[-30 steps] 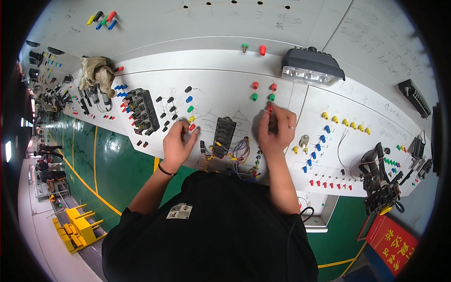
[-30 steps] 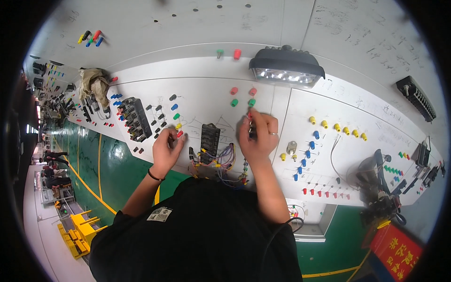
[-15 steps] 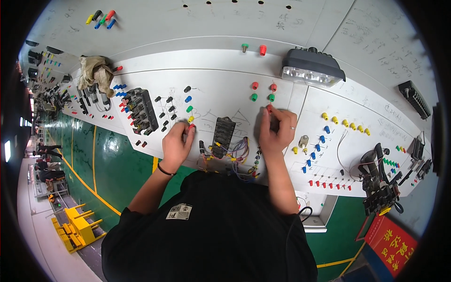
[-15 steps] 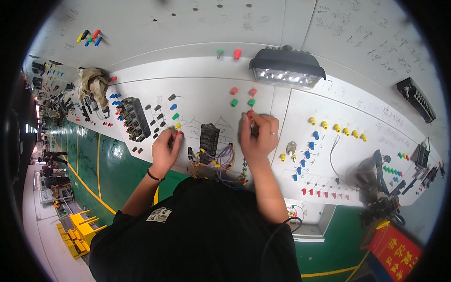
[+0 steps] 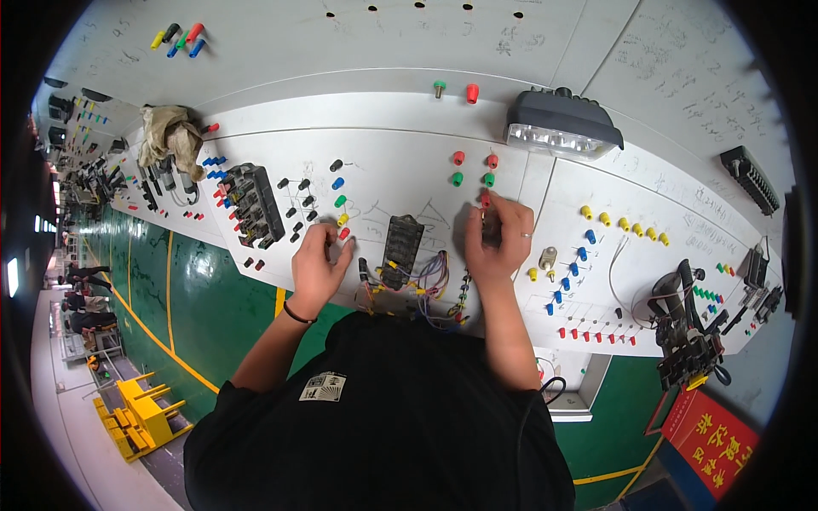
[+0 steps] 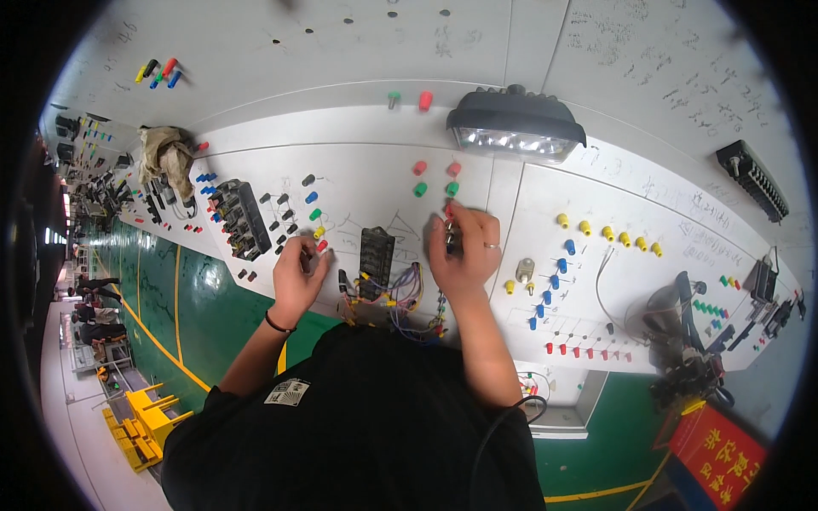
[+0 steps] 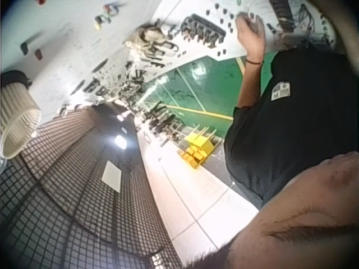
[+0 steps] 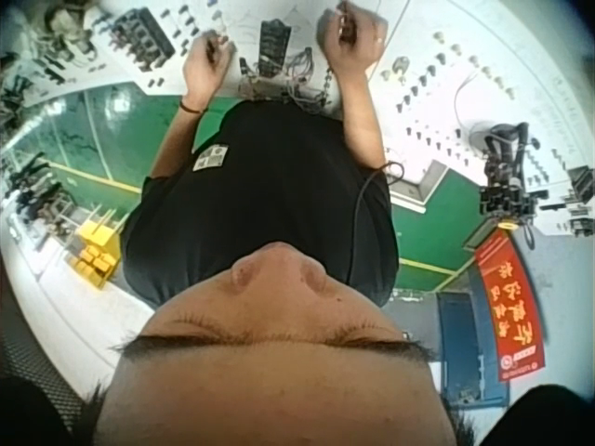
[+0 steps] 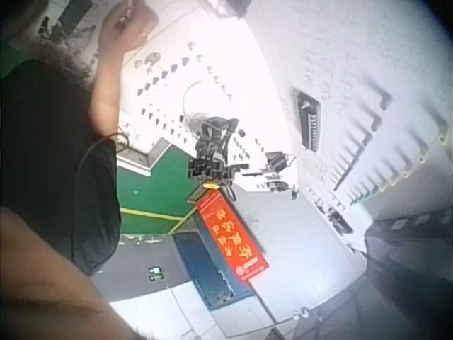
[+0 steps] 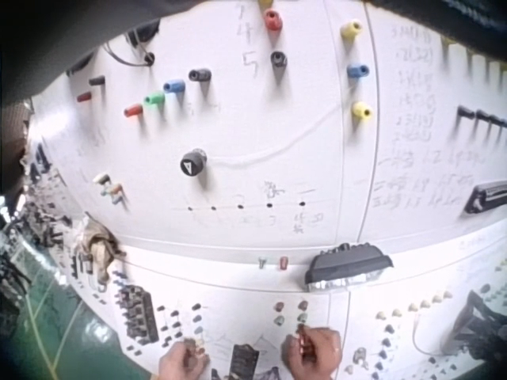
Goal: Connecting various colored electrical wires to a large control panel and sorting wire connectors.
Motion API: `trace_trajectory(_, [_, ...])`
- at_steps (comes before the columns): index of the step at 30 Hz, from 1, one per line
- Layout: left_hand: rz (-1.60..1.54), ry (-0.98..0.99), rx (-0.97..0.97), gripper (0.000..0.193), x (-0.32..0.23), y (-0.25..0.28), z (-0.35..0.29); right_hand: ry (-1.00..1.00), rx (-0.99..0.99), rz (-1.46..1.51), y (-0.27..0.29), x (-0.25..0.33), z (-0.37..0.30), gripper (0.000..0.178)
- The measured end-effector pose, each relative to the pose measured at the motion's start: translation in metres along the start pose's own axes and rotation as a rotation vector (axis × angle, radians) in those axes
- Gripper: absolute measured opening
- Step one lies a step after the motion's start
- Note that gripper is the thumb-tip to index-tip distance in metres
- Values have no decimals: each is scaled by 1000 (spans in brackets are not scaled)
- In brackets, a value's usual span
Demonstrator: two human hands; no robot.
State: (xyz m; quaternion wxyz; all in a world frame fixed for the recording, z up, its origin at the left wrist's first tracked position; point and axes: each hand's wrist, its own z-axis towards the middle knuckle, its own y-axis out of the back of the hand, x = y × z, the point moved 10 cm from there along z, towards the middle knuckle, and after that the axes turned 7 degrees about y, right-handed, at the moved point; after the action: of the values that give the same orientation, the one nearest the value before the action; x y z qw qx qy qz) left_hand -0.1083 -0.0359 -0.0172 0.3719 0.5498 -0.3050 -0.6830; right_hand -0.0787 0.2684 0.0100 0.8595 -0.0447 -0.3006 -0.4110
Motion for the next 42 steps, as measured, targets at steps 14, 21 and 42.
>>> trace_trajectory(14, [-13,127,82,20,20,-10,-2,-33,29,19,-2,-3,-4,23])
trace_trajectory(21, [-45,56,-21,19,8,-1,-2,14,-14,0,1,1,1,24])
trace_trajectory(42, [-27,-22,-54,20,-7,0,-3,-41,-20,-7,3,1,6,23])
